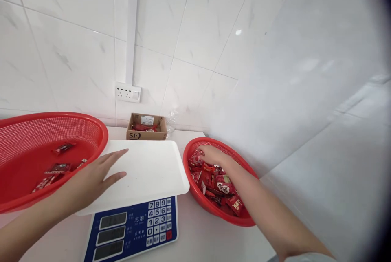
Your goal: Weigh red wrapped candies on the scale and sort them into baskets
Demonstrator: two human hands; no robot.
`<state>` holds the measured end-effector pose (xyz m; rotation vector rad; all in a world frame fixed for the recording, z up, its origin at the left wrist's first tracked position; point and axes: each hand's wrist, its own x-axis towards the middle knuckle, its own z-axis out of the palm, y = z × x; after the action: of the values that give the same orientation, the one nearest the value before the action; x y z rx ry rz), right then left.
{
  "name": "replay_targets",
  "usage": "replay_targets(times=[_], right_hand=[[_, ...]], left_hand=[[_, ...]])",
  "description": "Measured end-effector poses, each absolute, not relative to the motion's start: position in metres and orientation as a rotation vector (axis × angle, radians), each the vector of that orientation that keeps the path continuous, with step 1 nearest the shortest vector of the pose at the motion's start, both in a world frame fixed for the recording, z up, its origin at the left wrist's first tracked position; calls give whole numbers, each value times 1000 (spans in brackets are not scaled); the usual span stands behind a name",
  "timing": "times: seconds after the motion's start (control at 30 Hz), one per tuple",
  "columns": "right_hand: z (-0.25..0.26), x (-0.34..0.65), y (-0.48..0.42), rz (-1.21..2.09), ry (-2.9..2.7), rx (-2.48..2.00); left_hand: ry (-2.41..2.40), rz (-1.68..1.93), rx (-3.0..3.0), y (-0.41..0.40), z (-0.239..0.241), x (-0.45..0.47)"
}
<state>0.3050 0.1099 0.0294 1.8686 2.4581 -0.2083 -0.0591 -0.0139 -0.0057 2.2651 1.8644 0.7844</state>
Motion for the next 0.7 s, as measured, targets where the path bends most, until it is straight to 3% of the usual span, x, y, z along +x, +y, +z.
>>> replay_targets(times=[0.13,0.3,0.47,0.57,0.7], right_hand=[[-15,312,104,-223,2381,2073],[0,319,106,-253,2416,2332],[31,280,87,-366,2601,2378],[33,236,63,-893,2936,2096],[30,214,46,-1068,2951,1879]], left_hand=[[1601,474,2349,5,7,-30],[1364,312,2312,26,29,-2],[1124,447,1862,36,36,33],[988,653,1548,35,36,49],[1176,825,1549,33,27,36]])
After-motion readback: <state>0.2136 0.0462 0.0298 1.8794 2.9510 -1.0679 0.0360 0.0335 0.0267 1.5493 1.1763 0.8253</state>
